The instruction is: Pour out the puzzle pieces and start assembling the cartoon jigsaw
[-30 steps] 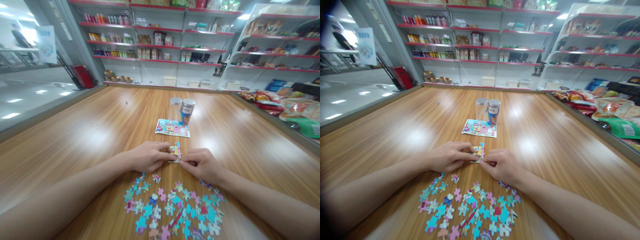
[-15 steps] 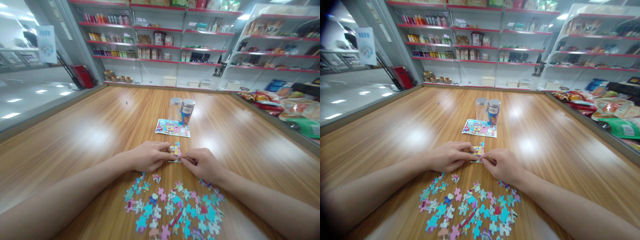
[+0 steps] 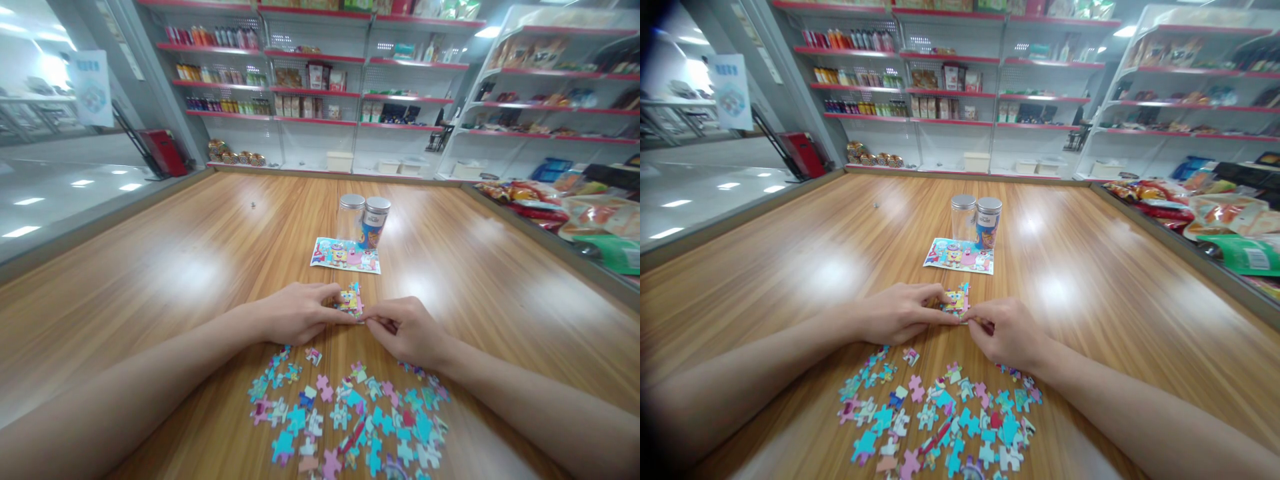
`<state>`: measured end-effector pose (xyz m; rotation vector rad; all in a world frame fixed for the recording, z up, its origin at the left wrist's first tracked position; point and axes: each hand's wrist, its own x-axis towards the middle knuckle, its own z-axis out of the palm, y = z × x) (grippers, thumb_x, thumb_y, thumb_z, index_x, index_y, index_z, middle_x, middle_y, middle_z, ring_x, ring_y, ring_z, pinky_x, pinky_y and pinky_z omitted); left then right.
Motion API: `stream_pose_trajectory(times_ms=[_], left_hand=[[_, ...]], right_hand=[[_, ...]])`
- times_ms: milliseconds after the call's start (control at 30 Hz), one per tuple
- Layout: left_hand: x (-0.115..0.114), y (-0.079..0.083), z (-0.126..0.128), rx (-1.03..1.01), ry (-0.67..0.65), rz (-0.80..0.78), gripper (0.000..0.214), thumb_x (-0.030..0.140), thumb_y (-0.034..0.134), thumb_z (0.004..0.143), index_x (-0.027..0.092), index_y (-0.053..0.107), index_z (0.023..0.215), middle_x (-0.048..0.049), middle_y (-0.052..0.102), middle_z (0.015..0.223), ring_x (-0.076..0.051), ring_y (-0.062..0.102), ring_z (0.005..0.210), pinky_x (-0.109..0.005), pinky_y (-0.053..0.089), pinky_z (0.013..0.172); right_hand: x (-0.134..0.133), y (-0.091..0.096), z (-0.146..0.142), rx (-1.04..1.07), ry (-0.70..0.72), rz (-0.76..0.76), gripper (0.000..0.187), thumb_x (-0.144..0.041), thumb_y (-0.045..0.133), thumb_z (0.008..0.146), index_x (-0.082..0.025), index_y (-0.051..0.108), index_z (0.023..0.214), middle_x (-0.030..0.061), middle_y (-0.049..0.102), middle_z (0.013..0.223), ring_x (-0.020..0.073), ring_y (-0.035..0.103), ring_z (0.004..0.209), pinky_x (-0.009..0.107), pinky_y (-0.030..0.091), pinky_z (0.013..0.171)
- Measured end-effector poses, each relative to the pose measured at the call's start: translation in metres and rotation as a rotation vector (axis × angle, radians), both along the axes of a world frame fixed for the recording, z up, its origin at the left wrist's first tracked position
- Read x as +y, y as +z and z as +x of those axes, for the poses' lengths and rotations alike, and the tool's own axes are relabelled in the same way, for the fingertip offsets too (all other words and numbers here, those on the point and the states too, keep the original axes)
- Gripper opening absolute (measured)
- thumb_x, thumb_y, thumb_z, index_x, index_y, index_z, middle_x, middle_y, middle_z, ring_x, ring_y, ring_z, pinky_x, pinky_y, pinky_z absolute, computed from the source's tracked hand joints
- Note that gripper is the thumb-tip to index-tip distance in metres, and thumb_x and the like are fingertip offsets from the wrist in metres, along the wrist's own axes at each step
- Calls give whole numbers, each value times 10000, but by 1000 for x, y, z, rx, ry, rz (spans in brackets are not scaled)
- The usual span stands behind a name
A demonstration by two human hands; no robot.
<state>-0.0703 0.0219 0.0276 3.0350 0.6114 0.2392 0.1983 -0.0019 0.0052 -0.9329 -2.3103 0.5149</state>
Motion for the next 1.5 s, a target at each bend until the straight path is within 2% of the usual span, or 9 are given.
stream_pose_trajectory(times_ms=[200,333,533,667,833,933,1167,1367,1500], left_hand=[[0,-3,1,-71,18,-54,449,182,477,965,256,521,1406,-105,594,1199,-218,618,1037,-336,574,868],[0,-5,0,-115,9,-76,411,164,470,965,232,558,1360,-106,611,1228,-210,636,1061,-333,577,893],[2,-9,-1,-147,-47,-38,433,122,489,934,214,571,1349,-104,503,1498,-250,595,1256,-383,561,997],[3,-9,1,-141,-66,-46,418,129,484,940,202,576,1340,-83,572,1455,-234,648,1165,-390,570,979],[2,-6,3,-133,-64,-43,415,122,496,931,187,583,1331,-86,580,1449,-235,643,1184,-390,570,985],[1,-4,3,-131,-68,-38,414,114,494,924,178,587,1323,-93,598,1427,-232,652,1170,-384,580,969],[1,-3,4,-131,-76,-29,408,121,490,928,181,590,1320,-98,615,1405,-235,659,1157,-396,585,961],[1,-3,4,-75,-72,-11,422,119,477,928,177,576,1334,-89,592,1432,-241,651,1165,-384,575,976],[0,-2,4,-53,-55,-2,400,136,485,933,165,589,1318,-114,600,1418,-232,670,1097,-363,587,926]], right_hand=[[1,-2,1,-29,-107,-35,292,-226,574,918,-177,674,1187,-73,457,557,92,430,481,224,338,526],[1,-2,0,-107,-129,-32,287,-257,585,916,-201,671,1184,-74,478,552,97,463,485,230,337,543],[0,3,-2,-203,-126,43,274,-325,616,906,-224,695,1148,-57,549,554,110,496,497,238,322,554],[-2,6,-5,-266,-112,102,294,-323,576,931,-212,678,1183,-35,598,586,126,542,518,245,332,560],[-3,8,-10,-403,-124,147,275,-330,535,953,-169,656,1139,21,690,684,179,642,607,270,361,576],[-1,7,-11,-445,-82,240,271,-313,531,971,-155,645,1159,62,737,779,198,678,671,276,379,589],[1,3,-9,-472,12,447,219,-271,513,1002,-137,665,918,73,712,730,190,659,634,292,389,565],[0,4,-9,-405,23,459,179,-255,515,1003,-149,645,941,56,687,780,177,652,690,283,456,609],[0,9,-9,-396,49,491,188,-273,509,1020,-156,655,1000,92,699,970,204,673,878,309,532,743]])
